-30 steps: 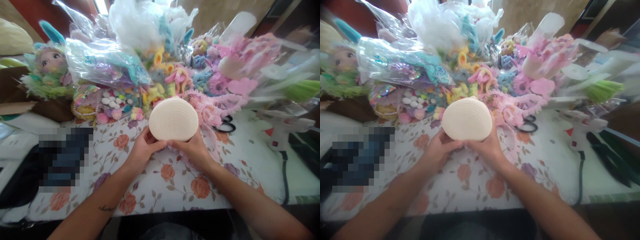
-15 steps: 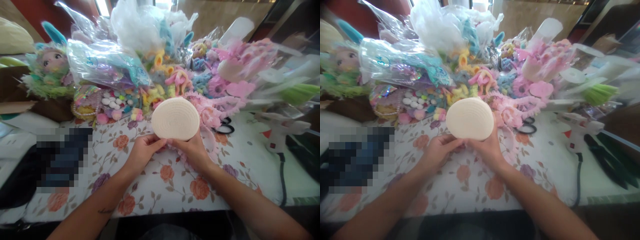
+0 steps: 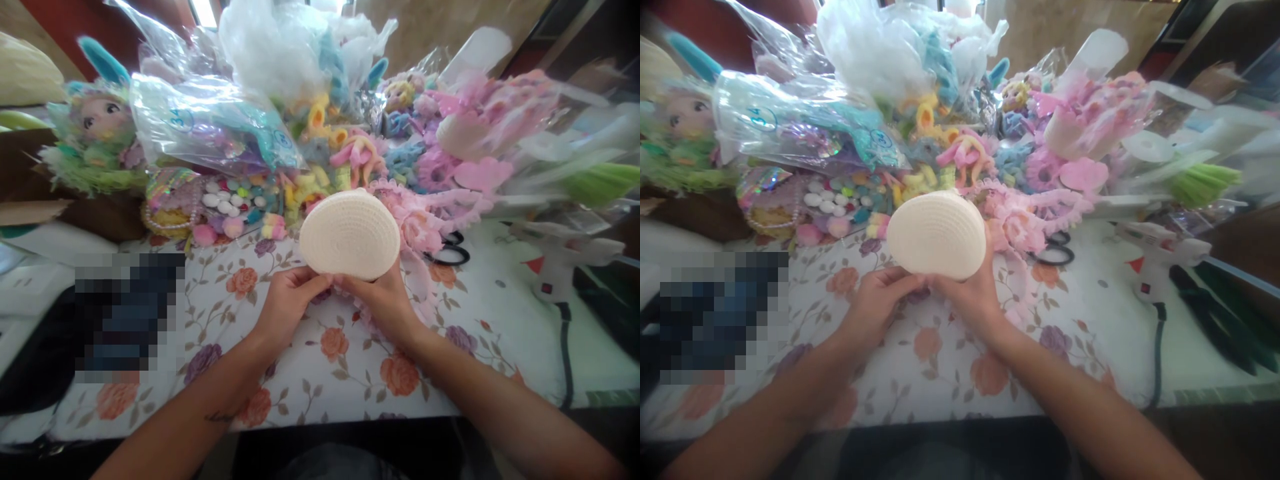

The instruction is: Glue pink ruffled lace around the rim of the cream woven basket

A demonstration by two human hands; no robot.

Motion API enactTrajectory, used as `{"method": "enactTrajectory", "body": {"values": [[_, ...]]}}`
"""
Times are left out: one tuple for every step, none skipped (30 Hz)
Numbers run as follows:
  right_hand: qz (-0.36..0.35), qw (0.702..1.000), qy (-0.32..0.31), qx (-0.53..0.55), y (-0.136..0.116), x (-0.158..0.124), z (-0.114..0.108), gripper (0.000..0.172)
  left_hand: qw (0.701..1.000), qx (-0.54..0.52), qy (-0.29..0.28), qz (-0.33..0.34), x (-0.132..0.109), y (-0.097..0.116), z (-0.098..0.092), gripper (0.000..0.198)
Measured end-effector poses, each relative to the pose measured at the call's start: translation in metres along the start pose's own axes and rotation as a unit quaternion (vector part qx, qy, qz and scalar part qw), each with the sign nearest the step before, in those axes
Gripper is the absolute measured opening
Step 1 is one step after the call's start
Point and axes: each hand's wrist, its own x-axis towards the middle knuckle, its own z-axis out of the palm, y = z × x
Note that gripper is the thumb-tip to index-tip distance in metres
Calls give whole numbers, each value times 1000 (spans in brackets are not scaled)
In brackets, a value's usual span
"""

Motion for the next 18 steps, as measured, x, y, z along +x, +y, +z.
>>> {"method": "enactTrajectory", "body": {"values": [[0, 1000, -1, -2, 0, 0, 0, 114, 1000, -4, 2, 1, -1, 0, 1, 13], [-2, 1000, -3, -4, 0, 0, 0, 114, 1000, -8, 3, 1, -2, 0, 2, 13], [-3, 1000, -7, -6, 0, -1, 0, 113, 1000, -11, 4, 1, -2, 0, 3, 13], [-3, 1000, -12, -10, 1, -1, 0, 112, 1000, -14, 5, -1, -3, 1, 3, 13], [-2, 1000, -18, -17, 1, -1, 0, 110, 1000, -15, 5, -1, -3, 1, 4, 13], [-1, 999, -24, -27, 1, -1, 0, 108, 1000, -16, 6, -1, -3, 1, 4, 13], [0, 999, -29, -37, 1, -1, -1, 105, 1000, -16, 6, -1, -4, 2, 4, 12], [2, 998, -32, -46, 2, -2, -1, 103, 1000, -17, 6, -1, -4, 2, 4, 12], [4, 998, -35, -53, 2, -2, -1, 101, 1000, -17, 6, -2, -4, 3, 4, 12], [5, 998, -37, -58, 2, -1, -1, 101, 1000, -18, 5, -3, -4, 3, 4, 11], [6, 997, -39, -60, 2, -1, -1, 100, 1000, -21, 3, -4, -4, 3, 4, 11], [6, 997, -41, -59, 2, -1, -1, 100, 1000, -23, 2, -4, -4, 3, 4, 11], [7, 997, -42, -58, 2, -1, -1, 100, 1000, -27, 0, -3, -4, 3, 4, 11], [7, 998, -42, -56, 2, -1, -1, 100, 999, -33, -2, 0, -3, 3, 4, 10], [7, 998, -42, -54, 2, -1, -1, 99, 999, -39, -3, 3, -3, 3, 4, 10], [8, 998, -41, -52, 2, -1, 0, 99, 999, -46, -3, 5, -3, 2, 4, 10], [8, 998, -39, -50, 2, -1, 0, 99, 999, -50, -5, 6, -3, 1, 4, 10], [8, 998, -37, -48, 2, -1, 0, 100, 999, -51, -9, 5, -2, 1, 3, 11]]}}
